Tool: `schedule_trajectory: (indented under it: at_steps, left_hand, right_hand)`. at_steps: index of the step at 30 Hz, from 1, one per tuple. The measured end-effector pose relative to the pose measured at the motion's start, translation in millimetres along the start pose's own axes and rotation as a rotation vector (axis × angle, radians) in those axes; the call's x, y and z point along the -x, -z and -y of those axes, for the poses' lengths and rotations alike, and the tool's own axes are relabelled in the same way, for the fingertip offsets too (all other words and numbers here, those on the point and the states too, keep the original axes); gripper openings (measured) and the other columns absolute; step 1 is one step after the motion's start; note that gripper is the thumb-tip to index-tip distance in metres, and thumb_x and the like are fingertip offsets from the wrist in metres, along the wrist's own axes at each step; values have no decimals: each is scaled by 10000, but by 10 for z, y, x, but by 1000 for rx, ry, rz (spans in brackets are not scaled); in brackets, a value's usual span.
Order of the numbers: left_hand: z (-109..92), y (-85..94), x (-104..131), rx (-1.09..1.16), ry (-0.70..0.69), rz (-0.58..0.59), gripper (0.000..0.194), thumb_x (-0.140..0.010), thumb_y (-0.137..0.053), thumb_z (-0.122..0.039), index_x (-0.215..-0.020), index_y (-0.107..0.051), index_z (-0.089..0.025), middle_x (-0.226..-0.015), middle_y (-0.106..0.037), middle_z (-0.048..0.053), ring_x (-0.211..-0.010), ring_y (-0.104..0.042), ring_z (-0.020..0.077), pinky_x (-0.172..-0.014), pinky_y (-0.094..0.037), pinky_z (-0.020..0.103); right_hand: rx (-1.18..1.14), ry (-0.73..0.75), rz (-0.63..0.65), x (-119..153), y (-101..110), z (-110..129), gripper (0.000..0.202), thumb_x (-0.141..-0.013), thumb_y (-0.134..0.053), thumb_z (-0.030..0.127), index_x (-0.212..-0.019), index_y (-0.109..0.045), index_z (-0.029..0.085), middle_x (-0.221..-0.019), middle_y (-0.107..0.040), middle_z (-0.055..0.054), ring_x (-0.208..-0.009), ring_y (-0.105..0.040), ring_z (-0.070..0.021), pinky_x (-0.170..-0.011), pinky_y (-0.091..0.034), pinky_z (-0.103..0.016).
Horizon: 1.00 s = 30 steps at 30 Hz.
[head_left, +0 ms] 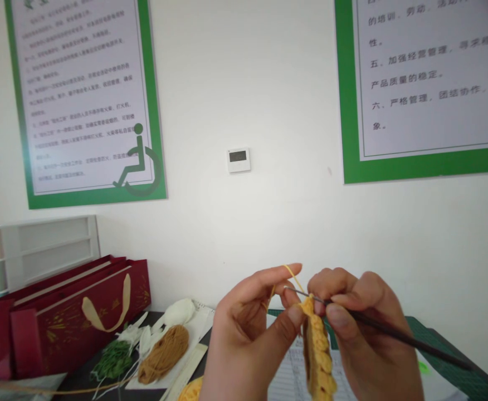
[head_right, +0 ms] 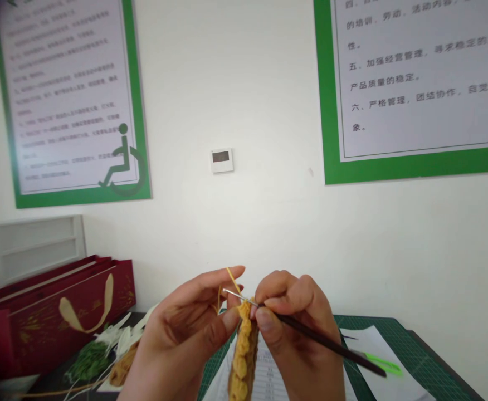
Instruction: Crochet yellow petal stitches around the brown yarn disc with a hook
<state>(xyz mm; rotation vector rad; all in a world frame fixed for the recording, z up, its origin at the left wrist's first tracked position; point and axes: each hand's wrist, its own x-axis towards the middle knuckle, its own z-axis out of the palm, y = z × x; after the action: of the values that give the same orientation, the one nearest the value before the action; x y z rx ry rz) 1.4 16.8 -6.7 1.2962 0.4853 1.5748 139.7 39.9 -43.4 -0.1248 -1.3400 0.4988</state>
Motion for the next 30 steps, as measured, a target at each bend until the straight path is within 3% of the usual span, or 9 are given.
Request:
schedule_trajectory:
  at_steps: [3,5,8,11,13,15,21,30]
  left_hand:
    - [35,-29,10,24,-31,19,348,-753,-845,-108,-1074,-822,-239,-799,-695,21,-798,-630,145,-748,-515,246]
    - [48,-42,9,92,13,65,381,-759,-837,-106,-1119,-808,-226,-776,-671,18,-742,-611,134,-680,-501,236]
    - [41,-36,-4,264,236,191,428,-710,-849,-87,-1128,-806,-169,-794,-678,39,-723,-599,121,-694,-489,230]
    - [-1,-8,-14,333,366,231,456,-673,-849,-70,-1122,-810,-142,-858,-709,67,-790,-625,129,-797,-490,233]
    - [-32,8,-14,297,339,212,450,-680,-863,-93,-1122,-812,-164,-883,-720,71,-820,-638,142,-808,-491,237]
    - [-54,17,-9,224,278,177,418,-692,-881,-122,-1100,-818,-194,-882,-717,62,-834,-641,152,-793,-493,241]
    - [-61,11,4,47,109,49,294,-712,-892,-158,-995,-838,-215,-779,-684,24,-764,-595,127,-726,-496,221]
    - [-81,7,33,60,108,72,222,-762,-859,-162,-976,-842,-215,-795,-703,33,-768,-613,126,-710,-482,205]
  right_hand:
    - [431,311,58,2,81,60,326,-845,-675,30,-1021,-667,304,-878,-708,-12,-767,-670,-178,-593,-563,-303]
    - [745,550,32,23,127,86,387,-758,-743,8,-986,-731,321,-898,-757,-15,-762,-691,-205,-642,-595,-366]
    - [804,684,-145,75,122,63,339,-761,-767,54,-938,-769,343,-873,-764,-11,-758,-695,-225,-688,-601,-418]
    - [472,469,-243,79,28,20,168,-855,-749,196,-964,-751,324,-871,-748,-22,-829,-686,-237,-775,-577,-453]
    - [207,218,-213,40,-39,14,28,-917,-712,277,-930,-710,301,-851,-742,-32,-894,-682,-242,-788,-577,-437]
    - [7,82,-151,-9,-77,21,29,-943,-691,302,-926,-673,287,-827,-737,-28,-871,-679,-222,-739,-581,-383]
    - [-116,-1,-58,-43,-32,2,11,-997,-617,287,-991,-612,279,-883,-733,-13,-842,-673,-180,-690,-546,-305]
    - [-31,32,13,-69,71,39,43,-1042,-523,305,-1046,-561,287,-892,-748,-5,-895,-638,-189,-804,-496,-364]
